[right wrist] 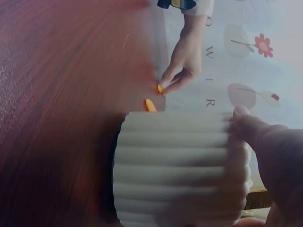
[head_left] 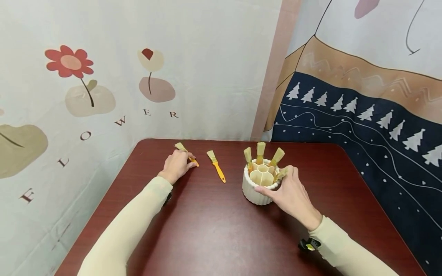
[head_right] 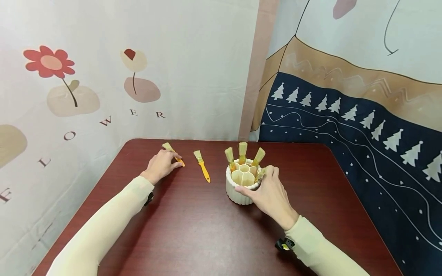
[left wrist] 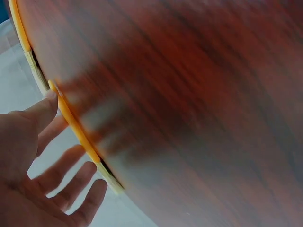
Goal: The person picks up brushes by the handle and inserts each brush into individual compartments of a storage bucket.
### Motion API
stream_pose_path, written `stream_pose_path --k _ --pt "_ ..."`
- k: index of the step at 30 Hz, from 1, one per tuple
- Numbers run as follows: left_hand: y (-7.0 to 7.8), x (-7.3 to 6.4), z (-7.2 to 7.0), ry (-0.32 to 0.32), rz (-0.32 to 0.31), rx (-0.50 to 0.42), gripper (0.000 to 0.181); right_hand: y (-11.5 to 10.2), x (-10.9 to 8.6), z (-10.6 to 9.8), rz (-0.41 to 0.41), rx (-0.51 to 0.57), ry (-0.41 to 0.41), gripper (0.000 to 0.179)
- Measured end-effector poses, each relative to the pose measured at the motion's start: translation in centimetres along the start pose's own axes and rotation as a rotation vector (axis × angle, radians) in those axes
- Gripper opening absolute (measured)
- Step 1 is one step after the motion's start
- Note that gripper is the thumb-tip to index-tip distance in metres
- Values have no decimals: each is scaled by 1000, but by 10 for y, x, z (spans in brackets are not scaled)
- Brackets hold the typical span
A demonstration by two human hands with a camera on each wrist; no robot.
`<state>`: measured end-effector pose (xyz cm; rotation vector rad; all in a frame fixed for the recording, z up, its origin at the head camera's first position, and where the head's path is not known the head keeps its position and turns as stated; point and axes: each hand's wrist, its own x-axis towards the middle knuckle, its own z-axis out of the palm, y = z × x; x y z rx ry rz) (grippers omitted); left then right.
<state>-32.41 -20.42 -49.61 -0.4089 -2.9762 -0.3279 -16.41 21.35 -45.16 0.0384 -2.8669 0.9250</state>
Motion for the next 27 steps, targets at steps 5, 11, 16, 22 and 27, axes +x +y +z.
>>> stream_pose_path --k 5,11,16,22,27 --pt "8 0 2 40 -38 50 40 -2 -2 1 18 -27 7 110" --pt "14 -1 3 65 -85 85 51 -3 -3 2 15 -45 21 113" --pt "2 -1 3 66 -83 -7 59 -3 -4 3 5 -47 24 113" --pt "-30 4 -7 8 2 -155 53 0 -6 -1 -1 -52 23 115" --pt "-50 5 -17 -27 23 -177 52 9 -2 -8 -37 -35 2 119"
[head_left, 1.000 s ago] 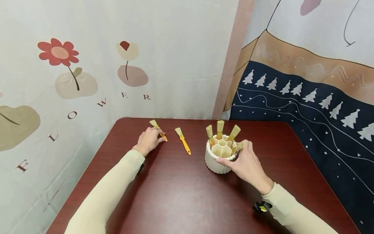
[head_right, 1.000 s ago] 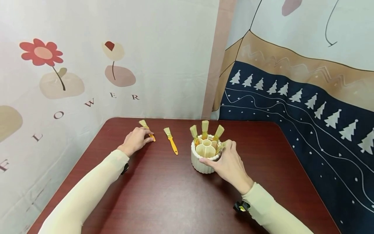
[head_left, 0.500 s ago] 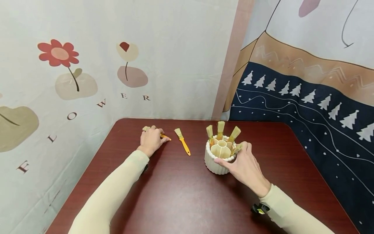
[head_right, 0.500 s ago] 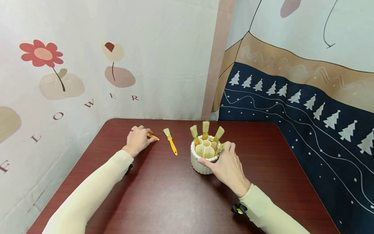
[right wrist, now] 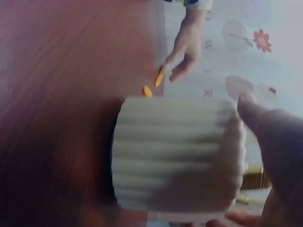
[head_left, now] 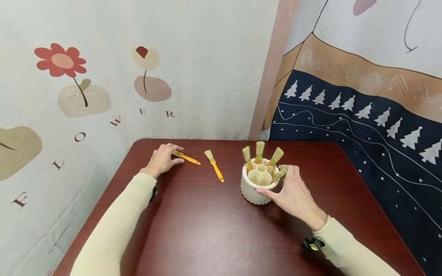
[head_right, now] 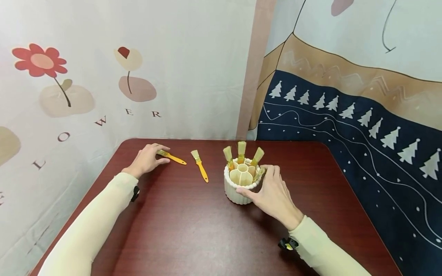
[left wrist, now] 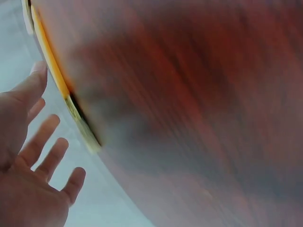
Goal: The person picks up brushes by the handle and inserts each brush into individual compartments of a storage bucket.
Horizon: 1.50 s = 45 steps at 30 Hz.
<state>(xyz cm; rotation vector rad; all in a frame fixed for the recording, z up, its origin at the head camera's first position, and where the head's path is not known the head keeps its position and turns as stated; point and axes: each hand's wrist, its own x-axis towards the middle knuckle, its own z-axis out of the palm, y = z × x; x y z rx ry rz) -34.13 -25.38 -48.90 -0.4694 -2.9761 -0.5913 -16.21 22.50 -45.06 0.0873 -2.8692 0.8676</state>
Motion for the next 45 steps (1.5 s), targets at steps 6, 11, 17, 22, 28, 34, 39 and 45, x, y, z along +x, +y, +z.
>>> stream_pose_path --k 6,11,17,22,28,34,39,45 --pt "-9 2 -7 -42 13 36 49 21 15 -11 -108 97 -70 117" --pt "-14 3 -3 -55 16 81 47 39 28 -18 -170 207 -235 107" --pt "-15 7 0 -36 14 123 40 53 37 -24 -155 324 -359 103" --pt "-14 8 2 -19 15 146 34 59 44 -24 -165 323 -388 103" --pt "-16 8 6 -16 -7 144 31 63 50 -21 -198 361 -400 97" --pt "-15 9 7 -2 -15 155 26 67 53 -17 -209 408 -399 91" --pt "-17 9 9 7 -12 148 24 68 53 -16 -201 414 -400 91" --pt "-15 7 6 10 -9 149 24 67 53 -16 -193 410 -390 89"
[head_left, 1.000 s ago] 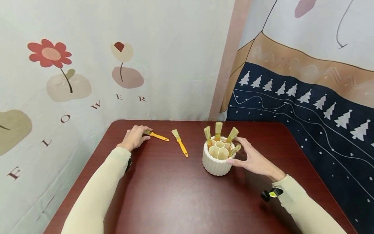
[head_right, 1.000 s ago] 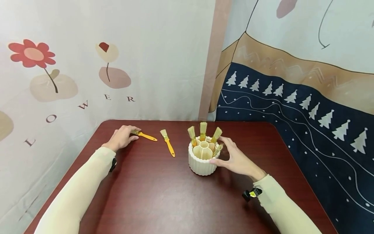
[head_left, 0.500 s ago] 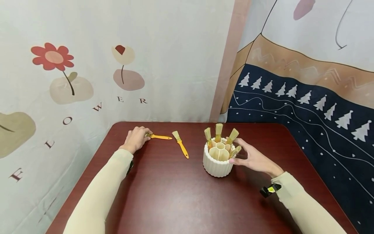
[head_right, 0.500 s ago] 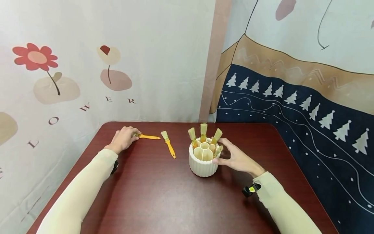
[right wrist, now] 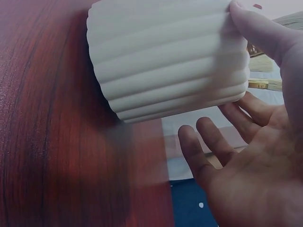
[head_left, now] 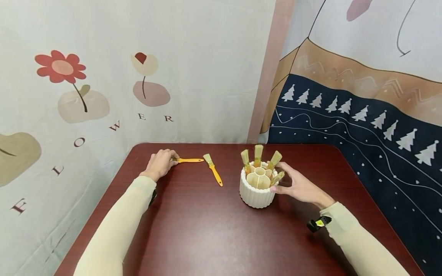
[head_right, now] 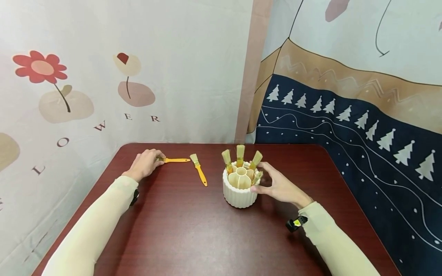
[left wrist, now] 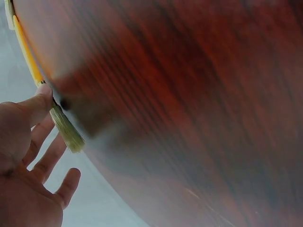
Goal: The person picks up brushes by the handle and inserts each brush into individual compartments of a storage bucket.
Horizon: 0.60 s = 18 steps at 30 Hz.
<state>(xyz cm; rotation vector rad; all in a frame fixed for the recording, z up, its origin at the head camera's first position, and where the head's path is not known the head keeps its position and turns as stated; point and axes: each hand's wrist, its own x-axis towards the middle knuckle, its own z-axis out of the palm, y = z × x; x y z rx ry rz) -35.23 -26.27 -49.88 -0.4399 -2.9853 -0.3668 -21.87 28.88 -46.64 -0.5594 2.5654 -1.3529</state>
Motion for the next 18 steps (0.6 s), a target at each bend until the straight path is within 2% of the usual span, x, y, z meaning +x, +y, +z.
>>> stream_pose_path --k 10,18 --pt "6 -9 -13 19 17 -21 25 -5 1 1 -12 -39 22 86" --pt "12 -15 -23 62 8 -120 25 -6 1 2 13 -45 37 84"
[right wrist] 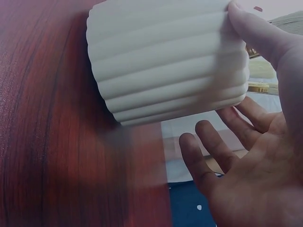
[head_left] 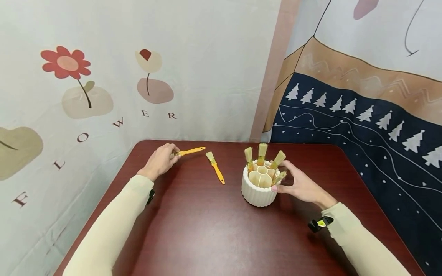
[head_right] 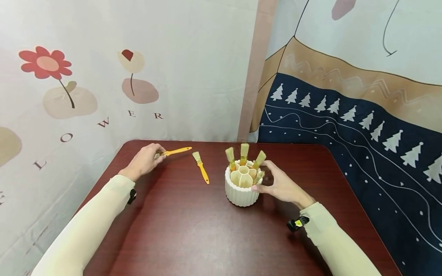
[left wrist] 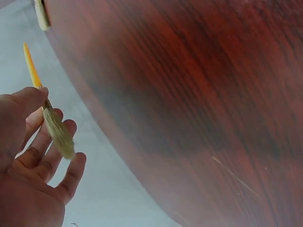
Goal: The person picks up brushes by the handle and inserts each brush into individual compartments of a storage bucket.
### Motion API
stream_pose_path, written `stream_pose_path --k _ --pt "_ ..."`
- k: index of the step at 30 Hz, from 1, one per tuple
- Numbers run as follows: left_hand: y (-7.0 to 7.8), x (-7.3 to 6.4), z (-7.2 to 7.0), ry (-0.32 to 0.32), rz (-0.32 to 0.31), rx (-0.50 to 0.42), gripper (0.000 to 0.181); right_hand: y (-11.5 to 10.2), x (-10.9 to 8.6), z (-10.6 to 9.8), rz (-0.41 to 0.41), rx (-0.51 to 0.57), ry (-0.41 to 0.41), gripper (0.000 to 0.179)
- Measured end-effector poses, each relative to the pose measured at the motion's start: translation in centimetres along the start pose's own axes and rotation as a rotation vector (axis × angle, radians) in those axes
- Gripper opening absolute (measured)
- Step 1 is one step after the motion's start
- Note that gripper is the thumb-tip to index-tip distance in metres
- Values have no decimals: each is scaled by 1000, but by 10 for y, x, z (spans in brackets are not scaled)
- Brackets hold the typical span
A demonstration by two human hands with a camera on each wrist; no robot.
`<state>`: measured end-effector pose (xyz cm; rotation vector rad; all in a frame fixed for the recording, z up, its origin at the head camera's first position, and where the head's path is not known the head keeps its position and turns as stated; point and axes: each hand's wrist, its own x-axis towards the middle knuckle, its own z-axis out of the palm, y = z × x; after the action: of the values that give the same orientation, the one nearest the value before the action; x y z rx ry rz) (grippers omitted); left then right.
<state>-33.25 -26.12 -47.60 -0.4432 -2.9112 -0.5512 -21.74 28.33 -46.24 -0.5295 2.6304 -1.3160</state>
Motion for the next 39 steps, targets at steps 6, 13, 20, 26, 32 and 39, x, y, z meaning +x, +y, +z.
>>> stream_pose_path --k 6,13,20,26,32,39 --pt "7 -3 -9 72 20 -49 25 -1 1 1 -6 -19 22 85" --pt "17 -6 -15 174 67 -108 24 -3 -2 3 23 -6 28 90" --pt "35 -11 -18 285 144 -181 26 -6 -6 7 24 -52 68 89" --pt "50 -15 -23 370 232 -184 23 -10 -5 10 17 -108 101 88" --pt "62 -19 -23 453 280 -192 20 -12 -4 15 -19 -128 123 85" --pt "77 -25 -24 501 334 -223 21 -17 -4 17 -24 -174 144 87"
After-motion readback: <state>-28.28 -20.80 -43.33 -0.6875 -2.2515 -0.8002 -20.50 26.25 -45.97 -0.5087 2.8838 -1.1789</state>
